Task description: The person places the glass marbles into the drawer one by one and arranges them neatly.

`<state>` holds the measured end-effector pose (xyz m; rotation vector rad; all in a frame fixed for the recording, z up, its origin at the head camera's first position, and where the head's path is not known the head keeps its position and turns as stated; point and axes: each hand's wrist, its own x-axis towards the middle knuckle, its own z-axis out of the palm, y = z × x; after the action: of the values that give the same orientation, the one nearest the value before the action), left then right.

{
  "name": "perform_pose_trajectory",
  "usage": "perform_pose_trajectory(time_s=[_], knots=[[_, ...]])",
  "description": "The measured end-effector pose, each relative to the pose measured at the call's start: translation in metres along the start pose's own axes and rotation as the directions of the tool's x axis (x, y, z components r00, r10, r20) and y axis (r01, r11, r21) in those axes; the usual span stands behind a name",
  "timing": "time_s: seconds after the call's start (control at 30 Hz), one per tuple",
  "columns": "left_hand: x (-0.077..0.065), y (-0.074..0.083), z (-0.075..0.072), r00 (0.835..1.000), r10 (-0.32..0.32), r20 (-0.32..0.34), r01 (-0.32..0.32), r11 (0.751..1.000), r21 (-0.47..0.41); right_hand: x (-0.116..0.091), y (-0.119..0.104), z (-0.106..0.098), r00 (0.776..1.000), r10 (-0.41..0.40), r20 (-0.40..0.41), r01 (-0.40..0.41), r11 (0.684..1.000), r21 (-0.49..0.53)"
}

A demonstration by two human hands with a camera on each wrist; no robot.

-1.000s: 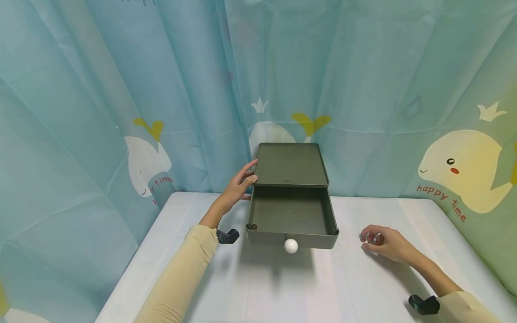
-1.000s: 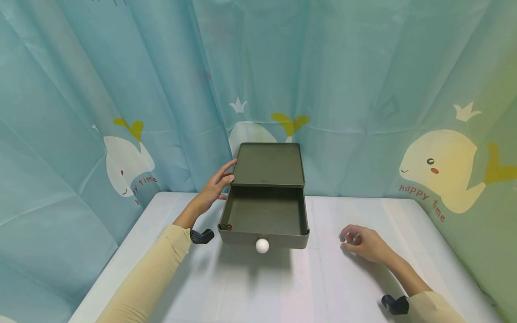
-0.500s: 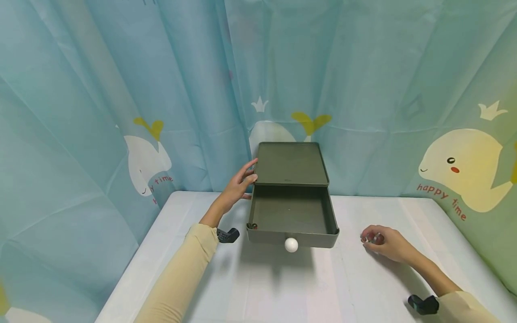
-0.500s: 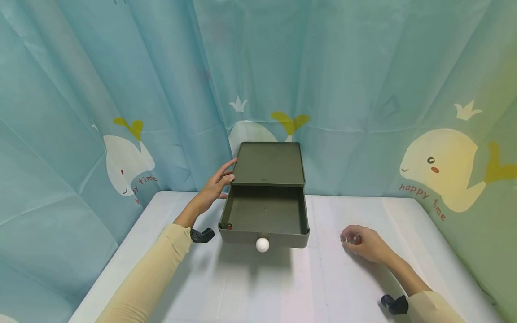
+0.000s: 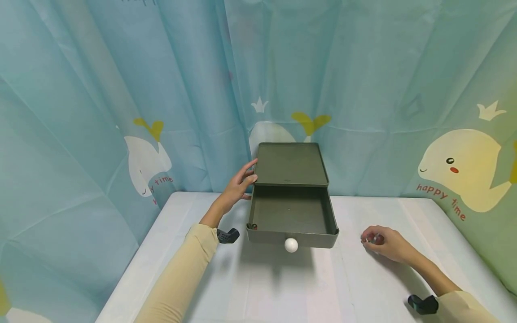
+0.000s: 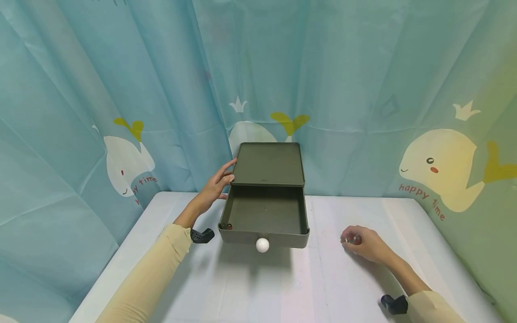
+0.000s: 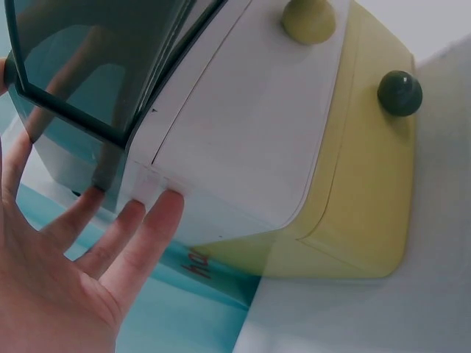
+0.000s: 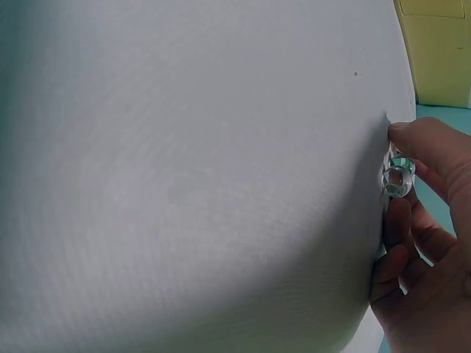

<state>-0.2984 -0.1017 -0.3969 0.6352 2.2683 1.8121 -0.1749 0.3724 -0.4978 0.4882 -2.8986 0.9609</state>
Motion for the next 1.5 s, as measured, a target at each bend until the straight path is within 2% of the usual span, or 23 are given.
perform_pose_trajectory(time_s=[0.67,1.1,1.5], knots=[[-0.0039,0.0033,0.0001,1.0,0.007,0.001,-0.007,1.0,-0.007,-0.0019,-0.0004,0.0003,1.0,-0.015,-0.013,0.015,1.0,0.012],[-0.0045,0.0018,-0.0002,1.0,0.004,-0.003,-0.004,1.0,0.011,-0.0014,-0.0026,-0.0007,1.0,0.017,0.021,-0.017,1.0,0.026],[-0.003,0.0005,-0.0001,1.0,0.003,0.004,-0.003,1.0,0.011,0.004,-0.0014,-0.0059,0.996,-0.054,0.074,0.055,0.999,-0.001]])
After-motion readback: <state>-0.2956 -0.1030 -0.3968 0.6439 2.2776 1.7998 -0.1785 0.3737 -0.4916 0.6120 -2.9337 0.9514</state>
